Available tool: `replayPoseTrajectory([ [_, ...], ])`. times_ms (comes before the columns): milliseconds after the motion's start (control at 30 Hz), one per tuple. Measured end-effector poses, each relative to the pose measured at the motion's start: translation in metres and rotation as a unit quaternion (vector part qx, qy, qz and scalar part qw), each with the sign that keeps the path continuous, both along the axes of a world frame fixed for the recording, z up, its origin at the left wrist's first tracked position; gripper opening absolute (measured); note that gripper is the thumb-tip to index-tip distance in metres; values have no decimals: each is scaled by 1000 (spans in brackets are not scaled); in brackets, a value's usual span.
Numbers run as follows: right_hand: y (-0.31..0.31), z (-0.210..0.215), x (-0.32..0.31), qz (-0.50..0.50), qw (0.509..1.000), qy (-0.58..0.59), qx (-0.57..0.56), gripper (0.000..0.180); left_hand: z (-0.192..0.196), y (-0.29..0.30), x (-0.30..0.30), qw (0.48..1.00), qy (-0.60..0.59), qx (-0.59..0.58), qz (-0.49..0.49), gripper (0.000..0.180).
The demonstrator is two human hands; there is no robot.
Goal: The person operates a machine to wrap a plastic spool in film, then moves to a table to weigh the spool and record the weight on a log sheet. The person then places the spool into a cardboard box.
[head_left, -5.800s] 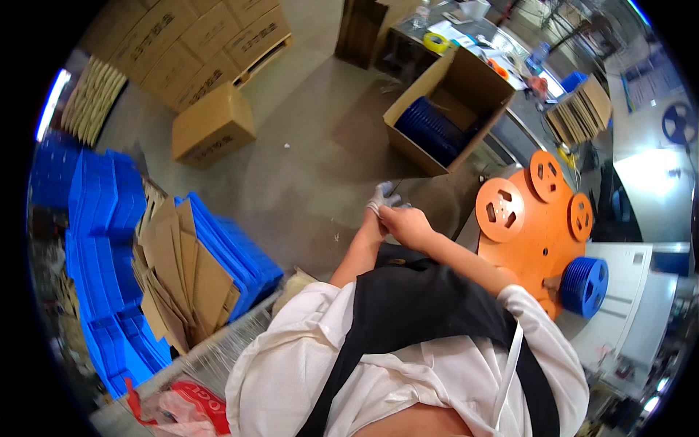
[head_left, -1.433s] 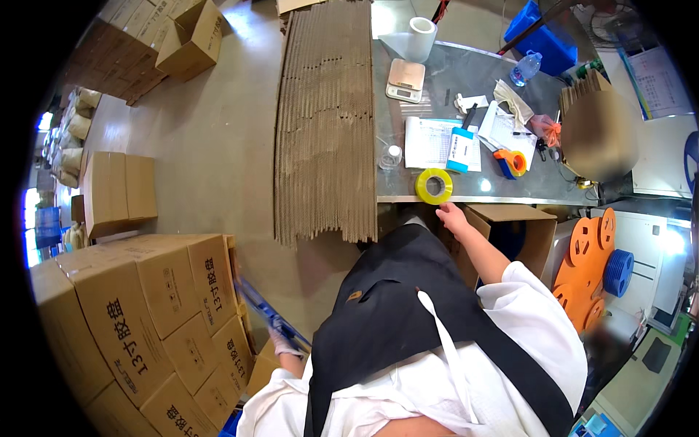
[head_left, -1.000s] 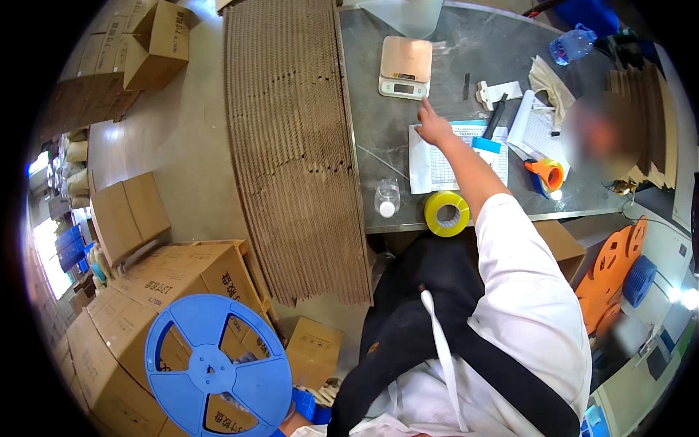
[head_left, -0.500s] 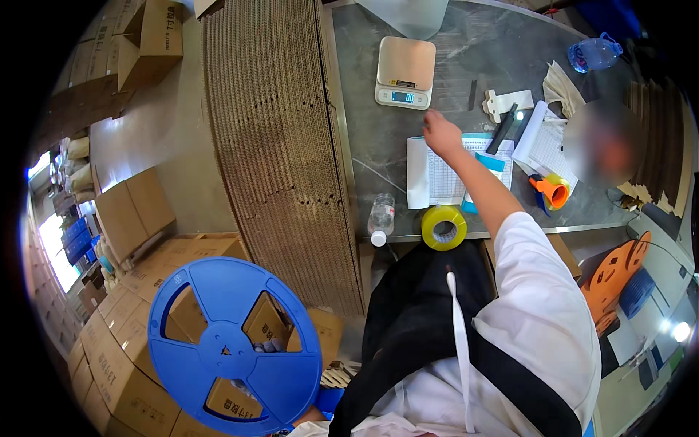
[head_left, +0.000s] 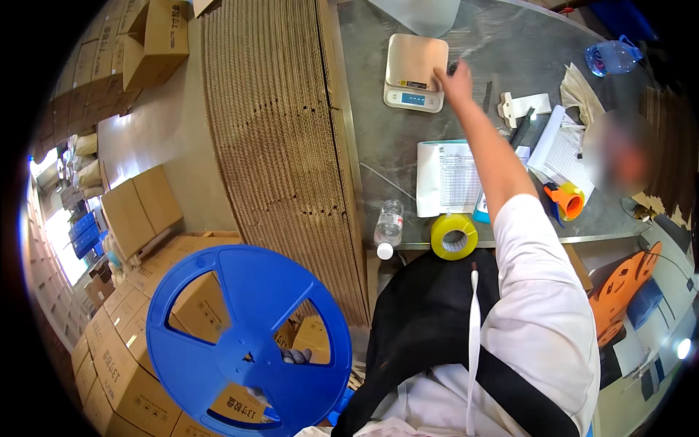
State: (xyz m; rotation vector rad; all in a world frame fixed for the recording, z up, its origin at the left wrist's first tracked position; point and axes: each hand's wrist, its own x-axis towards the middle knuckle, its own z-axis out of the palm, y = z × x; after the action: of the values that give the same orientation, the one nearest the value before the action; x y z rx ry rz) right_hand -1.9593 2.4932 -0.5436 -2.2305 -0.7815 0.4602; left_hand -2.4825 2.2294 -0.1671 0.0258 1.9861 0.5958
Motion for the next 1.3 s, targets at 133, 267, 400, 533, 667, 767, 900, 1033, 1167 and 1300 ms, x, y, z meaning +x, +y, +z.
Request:
replayPoseTrajectory([
  [133,55,1,21,78,990,-18,-116,79,-6,-3,4,1000,5,-10,8,42],
  [267,57,1,-7,171,974,-41,-142,78,-12,-4,6,1000,1,-19,14,43],
  [400,37,9,-36,136,986,12,-98,81,-12,-3,11,1000,-13,-18,14,44],
  [533,-25,-10,-45,82,992,100,-2,83,-12,-1,13,999,-30,-12,11,44],
  [667,-51,-3,-61,93,992,77,-26,82,-12,0,15,999,-45,-9,8,45],
  [767,-45,-3,-60,98,993,-2,-72,83,-14,4,16,998,-54,-6,2,45],
  [900,-41,13,-53,120,989,35,-79,88,-17,7,19,997,-74,5,-4,46],
  [1033,-56,25,-71,56,992,115,8,85,-15,22,31,993,-111,33,-32,47],
  [1167,-116,81,-109,90,961,251,69,71,-12,43,56,980,-175,70,-66,47],
  [1300,-176,196,-135,64,704,695,131,63,-15,88,108,942,-295,111,-116,48],
])
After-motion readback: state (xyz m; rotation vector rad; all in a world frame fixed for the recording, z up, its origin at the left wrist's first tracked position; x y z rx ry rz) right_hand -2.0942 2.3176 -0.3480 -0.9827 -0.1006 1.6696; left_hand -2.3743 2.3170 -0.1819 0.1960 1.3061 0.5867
